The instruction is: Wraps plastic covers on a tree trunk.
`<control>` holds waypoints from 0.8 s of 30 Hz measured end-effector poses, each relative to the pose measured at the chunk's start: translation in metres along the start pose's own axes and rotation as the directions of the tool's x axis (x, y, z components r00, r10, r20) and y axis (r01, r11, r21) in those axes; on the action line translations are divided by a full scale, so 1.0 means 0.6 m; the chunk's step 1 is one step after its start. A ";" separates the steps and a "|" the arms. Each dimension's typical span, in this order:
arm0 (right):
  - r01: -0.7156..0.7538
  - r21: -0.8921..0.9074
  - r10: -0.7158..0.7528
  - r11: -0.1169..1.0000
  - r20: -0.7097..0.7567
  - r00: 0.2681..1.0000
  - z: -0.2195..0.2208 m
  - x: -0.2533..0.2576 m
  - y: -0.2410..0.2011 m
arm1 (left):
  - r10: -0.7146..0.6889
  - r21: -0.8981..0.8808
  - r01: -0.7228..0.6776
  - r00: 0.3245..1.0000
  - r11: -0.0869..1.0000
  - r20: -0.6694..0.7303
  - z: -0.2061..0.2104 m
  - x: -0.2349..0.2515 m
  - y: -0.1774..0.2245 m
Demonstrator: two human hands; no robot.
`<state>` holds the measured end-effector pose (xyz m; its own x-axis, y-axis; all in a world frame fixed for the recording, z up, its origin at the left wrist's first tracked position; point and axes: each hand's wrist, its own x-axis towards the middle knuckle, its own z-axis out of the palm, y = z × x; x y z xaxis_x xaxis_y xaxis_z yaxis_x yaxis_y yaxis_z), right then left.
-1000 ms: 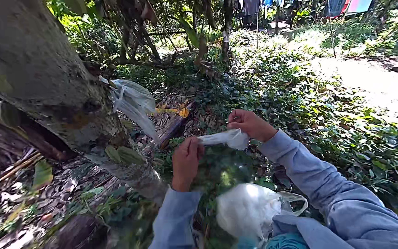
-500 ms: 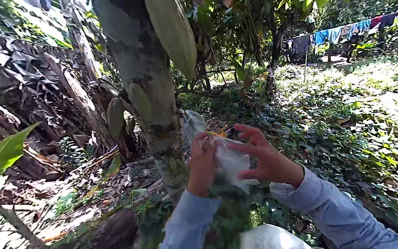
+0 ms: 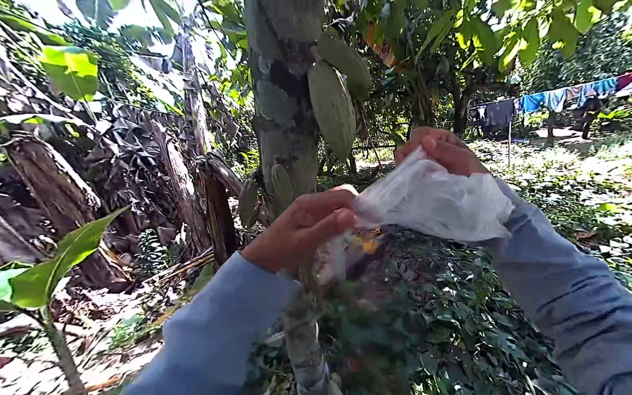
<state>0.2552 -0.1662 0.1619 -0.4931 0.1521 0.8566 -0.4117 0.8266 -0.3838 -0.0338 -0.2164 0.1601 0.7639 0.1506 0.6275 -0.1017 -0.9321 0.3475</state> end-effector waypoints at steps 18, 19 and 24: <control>0.114 -0.992 0.417 0.046 0.123 0.901 -0.029 0.185 -0.025 | -0.581 0.926 0.308 0.804 0.217 -0.131 -0.149 0.147 0.048; 0.120 -0.993 0.445 -0.019 0.099 0.890 -0.016 0.189 -0.036 | -0.566 0.949 0.261 0.815 0.175 -0.120 -0.158 0.157 0.052; 0.139 -0.968 0.450 -0.208 0.032 0.892 0.025 0.197 -0.061 | -0.529 0.983 0.178 0.838 0.035 -0.133 -0.186 0.183 0.065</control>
<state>0.2006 -0.1868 0.2719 -0.6495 0.4907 0.5809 0.7591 0.3737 0.5330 -0.0249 -0.1996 0.3203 0.6093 0.6635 0.4343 0.7590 -0.3295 -0.5616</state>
